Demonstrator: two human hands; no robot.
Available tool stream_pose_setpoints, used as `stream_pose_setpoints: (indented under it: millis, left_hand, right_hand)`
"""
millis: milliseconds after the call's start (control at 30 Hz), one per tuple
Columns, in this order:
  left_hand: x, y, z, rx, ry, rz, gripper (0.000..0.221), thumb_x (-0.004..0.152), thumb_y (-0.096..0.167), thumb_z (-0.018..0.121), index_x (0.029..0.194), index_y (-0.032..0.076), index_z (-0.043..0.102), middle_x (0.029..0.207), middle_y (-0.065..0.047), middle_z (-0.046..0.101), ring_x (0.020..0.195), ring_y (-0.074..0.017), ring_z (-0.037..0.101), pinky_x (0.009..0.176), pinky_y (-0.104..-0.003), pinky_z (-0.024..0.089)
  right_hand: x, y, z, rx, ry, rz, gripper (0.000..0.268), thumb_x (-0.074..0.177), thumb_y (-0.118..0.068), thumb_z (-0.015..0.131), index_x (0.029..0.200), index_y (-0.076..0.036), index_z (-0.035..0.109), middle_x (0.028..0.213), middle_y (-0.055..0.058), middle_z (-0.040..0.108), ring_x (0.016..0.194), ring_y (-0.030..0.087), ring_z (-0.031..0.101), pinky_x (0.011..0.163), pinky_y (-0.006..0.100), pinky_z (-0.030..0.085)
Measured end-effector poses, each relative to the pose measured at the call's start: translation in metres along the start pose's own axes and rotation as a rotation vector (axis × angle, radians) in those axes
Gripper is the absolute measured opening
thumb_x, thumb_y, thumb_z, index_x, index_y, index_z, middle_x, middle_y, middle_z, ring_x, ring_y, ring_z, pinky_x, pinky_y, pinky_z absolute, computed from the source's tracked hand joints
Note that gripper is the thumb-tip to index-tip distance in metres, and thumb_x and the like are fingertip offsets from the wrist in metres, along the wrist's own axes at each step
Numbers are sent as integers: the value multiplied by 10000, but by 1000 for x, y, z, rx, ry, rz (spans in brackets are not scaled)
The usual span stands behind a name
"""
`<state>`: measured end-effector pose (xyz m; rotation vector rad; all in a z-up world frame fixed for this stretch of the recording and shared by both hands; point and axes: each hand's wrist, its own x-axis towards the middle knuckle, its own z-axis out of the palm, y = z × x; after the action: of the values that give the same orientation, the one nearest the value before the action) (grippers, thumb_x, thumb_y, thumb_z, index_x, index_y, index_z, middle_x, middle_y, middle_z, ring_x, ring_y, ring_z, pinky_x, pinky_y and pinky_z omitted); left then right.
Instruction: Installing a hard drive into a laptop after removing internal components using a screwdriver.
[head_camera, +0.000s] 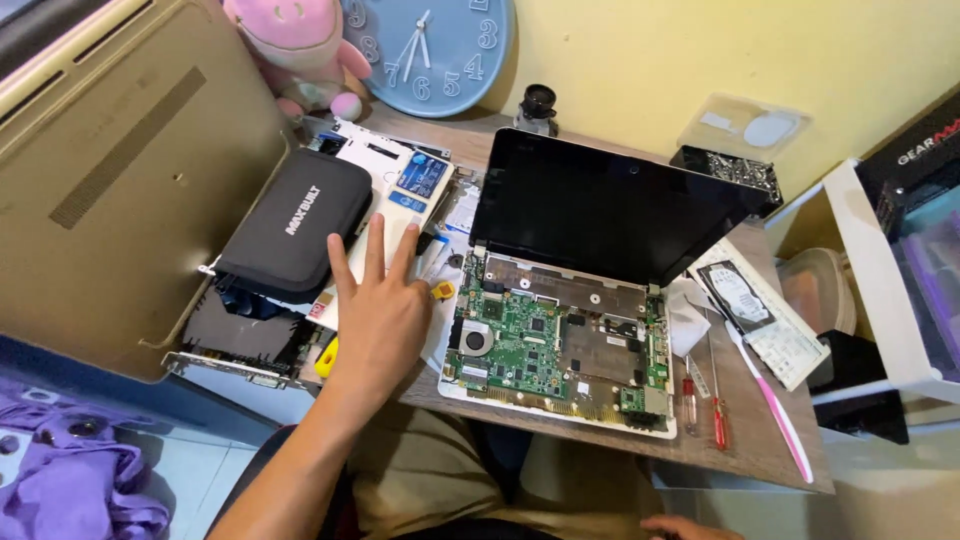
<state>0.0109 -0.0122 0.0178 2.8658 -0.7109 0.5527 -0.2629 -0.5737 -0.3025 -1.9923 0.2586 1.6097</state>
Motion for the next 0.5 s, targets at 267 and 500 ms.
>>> stream_pose_setpoints:
  millis: [267,500]
  left_hand:
    - [0,-2,13,73,-50,-8,282,881,192,627,609,164,699,1653,-167,422,1558,-520,214,1128,-808,9]
    - [-5,-4,24,40,109,65,234,867,170,607,675,85,712,1557,-174,576,1520,-533,390,1098,-844,88]
  right_hand:
    - [-188,-225,67,74,694,329,363,879,-572,667,1231,-608,750,949,-265,822,941,-112,710,954,65,524]
    - [-200,-236,74,189,785,109,308,902,-429,698,1169,-407,849,1052,-213,915,697,-34,741,675,164,542]
